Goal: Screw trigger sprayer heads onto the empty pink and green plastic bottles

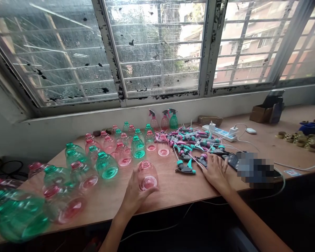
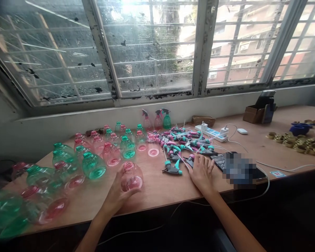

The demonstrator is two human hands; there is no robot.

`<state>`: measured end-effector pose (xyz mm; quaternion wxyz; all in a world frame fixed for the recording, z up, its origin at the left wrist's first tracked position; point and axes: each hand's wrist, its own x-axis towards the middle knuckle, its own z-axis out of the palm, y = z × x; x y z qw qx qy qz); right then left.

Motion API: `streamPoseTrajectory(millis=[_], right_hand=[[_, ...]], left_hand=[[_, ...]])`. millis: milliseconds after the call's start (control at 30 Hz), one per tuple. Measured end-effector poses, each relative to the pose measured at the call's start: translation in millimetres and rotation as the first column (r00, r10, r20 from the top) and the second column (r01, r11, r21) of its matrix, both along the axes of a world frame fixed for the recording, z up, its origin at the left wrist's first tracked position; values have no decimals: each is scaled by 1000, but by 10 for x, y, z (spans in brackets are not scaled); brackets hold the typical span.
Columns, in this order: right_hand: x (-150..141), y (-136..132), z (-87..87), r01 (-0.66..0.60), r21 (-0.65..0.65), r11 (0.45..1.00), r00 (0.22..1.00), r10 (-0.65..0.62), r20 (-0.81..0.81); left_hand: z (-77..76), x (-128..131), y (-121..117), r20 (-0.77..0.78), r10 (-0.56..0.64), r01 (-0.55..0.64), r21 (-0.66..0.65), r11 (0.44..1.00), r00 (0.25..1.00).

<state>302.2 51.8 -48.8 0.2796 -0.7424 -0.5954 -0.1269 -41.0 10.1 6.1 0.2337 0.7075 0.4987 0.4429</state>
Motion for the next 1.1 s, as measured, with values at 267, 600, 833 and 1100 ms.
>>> streamPoseTrajectory(millis=[267,600,833,1100], right_hand=[[8,-11,47,-74,124,990,964,102,-245],[-158,-327,327,-282,593,754,391,655,-647],[-356,-412,359,-510,400,762,200,557,-806],[-369,-414,422,-515,393,762,38,478,-878]], left_hand=[[-58,-21,33,-60,13,-12,16,1000,998],[-59,-51,35,-113,101,-79,183,980,988],[-5,-33,-4,-177,146,-106,215,971,973],[24,-21,-26,-262,65,-6,222,975,963]])
